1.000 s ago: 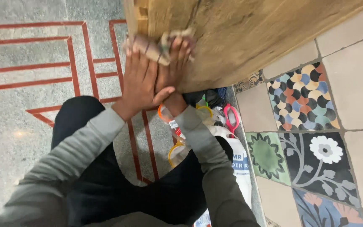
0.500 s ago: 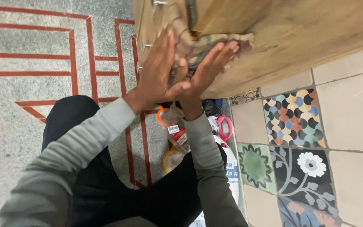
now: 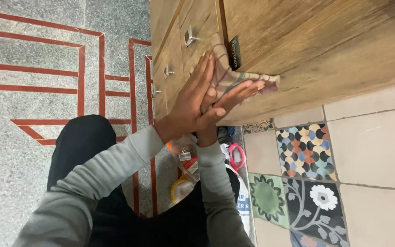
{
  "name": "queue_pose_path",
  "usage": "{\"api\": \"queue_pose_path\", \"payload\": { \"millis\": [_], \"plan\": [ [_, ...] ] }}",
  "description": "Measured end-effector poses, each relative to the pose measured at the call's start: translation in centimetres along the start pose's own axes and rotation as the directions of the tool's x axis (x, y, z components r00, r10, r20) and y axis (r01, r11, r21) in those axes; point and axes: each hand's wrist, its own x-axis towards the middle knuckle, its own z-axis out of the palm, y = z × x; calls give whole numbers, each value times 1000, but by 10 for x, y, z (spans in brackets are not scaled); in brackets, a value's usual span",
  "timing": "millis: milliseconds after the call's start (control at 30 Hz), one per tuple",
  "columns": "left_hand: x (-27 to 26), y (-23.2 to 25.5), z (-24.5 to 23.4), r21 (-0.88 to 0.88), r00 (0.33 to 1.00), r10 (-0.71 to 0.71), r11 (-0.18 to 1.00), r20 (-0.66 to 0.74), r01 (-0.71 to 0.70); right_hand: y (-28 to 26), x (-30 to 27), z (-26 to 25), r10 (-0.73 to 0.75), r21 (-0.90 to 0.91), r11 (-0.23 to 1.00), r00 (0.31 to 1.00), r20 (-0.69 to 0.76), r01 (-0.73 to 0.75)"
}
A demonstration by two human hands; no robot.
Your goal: Cleaning a wooden cabinet and its drawers with a cloth.
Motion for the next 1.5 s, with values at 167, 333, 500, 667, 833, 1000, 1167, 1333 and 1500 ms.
{"api": "queue_pose_path", "payload": {
  "millis": [167,333,500,667,833,1000,1167,1333,1500],
  "plan": [
    [-34,-24,-11,-50,987,-109,992,116,116,67,-50,33,-356,-242,905,934,21,350],
    [-16,-13,-9,-31,971,-187,980,151,194,119,-76,34,-238,-81,964,957,166,254],
    [56,32,-19,-51,997,74,996,37,-72,147,-40,22,-10,587,632,753,658,-505],
    [32,16,-14,-129,998,54,990,46,-47,32,19,3,-16,451,886,966,259,-107],
    [9,5,-7,7,986,-77,997,150,77,8,10,-4,-216,10,976,976,-11,216],
    [91,58,-33,-42,986,168,985,-8,-169,-17,96,-23,-243,-126,964,968,-68,234],
    [74,45,-33,-183,996,75,981,57,-64,-13,75,-8,-178,-209,965,981,-76,158],
    [13,24,-21,-215,991,-65,973,116,89,6,2,-8,-236,-142,960,970,64,242],
    [48,50,-27,-32,997,37,999,70,-34,-29,61,-31,-125,-38,991,992,-4,125]
  ]
}}
